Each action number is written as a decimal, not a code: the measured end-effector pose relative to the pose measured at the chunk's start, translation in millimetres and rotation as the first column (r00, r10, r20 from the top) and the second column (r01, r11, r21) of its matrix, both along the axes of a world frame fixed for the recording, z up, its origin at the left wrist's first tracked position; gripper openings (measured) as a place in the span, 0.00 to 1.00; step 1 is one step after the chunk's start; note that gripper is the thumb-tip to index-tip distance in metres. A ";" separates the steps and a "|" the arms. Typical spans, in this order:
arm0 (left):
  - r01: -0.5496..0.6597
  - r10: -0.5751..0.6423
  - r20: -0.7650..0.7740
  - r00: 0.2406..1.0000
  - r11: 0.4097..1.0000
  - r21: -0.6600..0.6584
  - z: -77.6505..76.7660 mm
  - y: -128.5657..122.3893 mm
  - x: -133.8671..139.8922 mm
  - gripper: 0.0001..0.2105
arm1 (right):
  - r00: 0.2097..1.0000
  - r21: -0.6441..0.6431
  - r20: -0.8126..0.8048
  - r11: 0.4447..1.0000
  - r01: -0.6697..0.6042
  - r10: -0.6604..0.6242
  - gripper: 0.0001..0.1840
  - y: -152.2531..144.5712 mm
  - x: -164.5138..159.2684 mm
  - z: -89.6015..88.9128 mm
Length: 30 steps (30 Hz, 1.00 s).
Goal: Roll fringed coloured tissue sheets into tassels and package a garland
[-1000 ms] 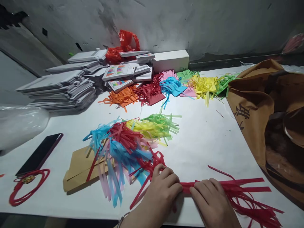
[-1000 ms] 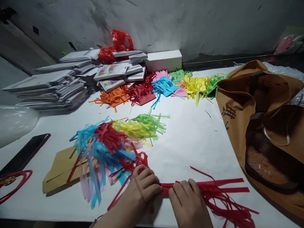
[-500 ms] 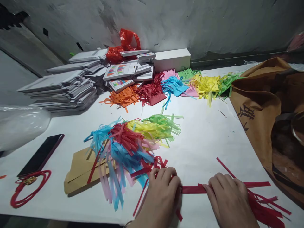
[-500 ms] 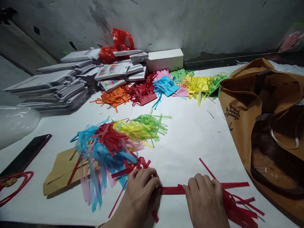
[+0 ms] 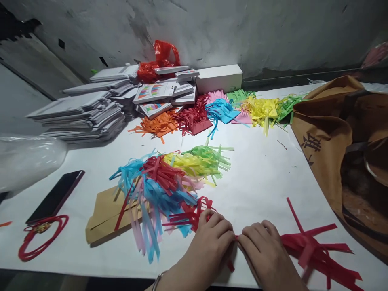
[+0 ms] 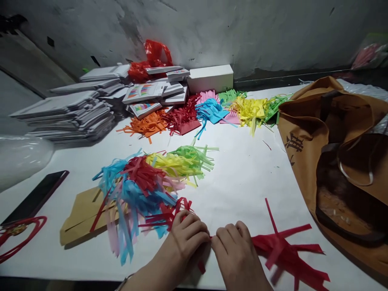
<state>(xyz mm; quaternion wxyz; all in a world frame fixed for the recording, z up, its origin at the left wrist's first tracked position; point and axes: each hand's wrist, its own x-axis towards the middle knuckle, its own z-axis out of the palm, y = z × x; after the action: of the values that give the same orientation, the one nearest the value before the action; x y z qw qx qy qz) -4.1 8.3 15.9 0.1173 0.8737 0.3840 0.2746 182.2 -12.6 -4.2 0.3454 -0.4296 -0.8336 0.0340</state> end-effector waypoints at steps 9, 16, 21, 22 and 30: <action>-0.158 0.152 -0.070 0.986 0.982 -0.105 5.3 -8.5 3.2 0.08 | 0.983 -0.001 0.116 0.990 0.144 -0.143 0.13 -11.7 39.8 -4.6; -0.266 0.232 -0.288 0.929 0.960 -0.085 18.9 -2.6 20.4 0.04 | 0.932 -0.057 0.253 0.958 0.281 -0.258 0.14 -2.1 34.6 2.8; -0.007 0.053 -0.289 0.956 0.987 0.158 4.8 -1.3 17.6 0.07 | 0.970 -0.056 0.092 0.972 0.230 -0.224 0.14 -3.8 28.5 2.8; 0.027 0.032 -0.295 0.955 0.981 0.194 0.9 -1.0 18.0 0.08 | 0.980 -0.020 0.061 0.981 0.192 -0.191 0.15 -4.6 26.2 1.2; 0.070 -0.074 -0.210 0.975 0.997 -0.025 3.0 20.2 17.7 0.07 | 0.977 0.169 0.104 0.972 0.166 -0.185 0.16 -2.5 8.1 6.3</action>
<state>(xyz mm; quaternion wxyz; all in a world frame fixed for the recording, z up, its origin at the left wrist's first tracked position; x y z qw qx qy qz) 13.6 28.5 18.9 0.0936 0.9102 0.3647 0.1727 190.3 -15.1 2.0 0.3299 -0.4741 -0.8114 -0.0892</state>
